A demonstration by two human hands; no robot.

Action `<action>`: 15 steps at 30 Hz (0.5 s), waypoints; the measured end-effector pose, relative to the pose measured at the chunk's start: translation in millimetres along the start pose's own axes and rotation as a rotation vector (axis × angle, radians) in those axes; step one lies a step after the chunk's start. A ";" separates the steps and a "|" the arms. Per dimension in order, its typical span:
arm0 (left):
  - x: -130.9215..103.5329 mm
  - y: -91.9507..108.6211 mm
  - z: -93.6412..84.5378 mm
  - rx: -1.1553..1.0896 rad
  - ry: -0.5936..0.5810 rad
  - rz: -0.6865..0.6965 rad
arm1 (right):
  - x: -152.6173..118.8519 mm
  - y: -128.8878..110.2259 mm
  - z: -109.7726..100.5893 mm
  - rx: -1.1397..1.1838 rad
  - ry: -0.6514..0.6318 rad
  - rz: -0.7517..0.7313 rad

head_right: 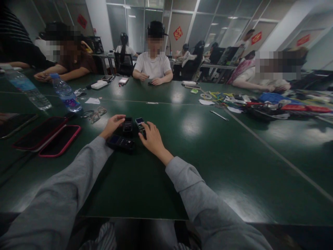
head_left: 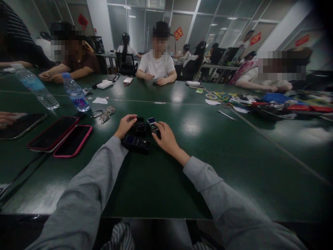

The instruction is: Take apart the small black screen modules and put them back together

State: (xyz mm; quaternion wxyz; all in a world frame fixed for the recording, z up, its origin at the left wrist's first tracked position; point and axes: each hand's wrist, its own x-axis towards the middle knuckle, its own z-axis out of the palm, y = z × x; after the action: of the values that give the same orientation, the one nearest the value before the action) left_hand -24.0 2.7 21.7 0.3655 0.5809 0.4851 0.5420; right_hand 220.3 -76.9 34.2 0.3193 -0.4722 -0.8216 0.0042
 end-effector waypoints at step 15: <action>-2.9 0.9 -3.0 0.012 -0.127 -0.087 | -1.7 3.6 4.6 0.066 -0.129 0.051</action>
State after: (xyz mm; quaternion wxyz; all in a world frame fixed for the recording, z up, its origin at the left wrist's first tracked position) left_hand -26.6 -0.6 22.1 0.4151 0.5945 0.4891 0.4847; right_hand 221.2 -74.9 28.6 0.2811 -0.4811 -0.8274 0.0698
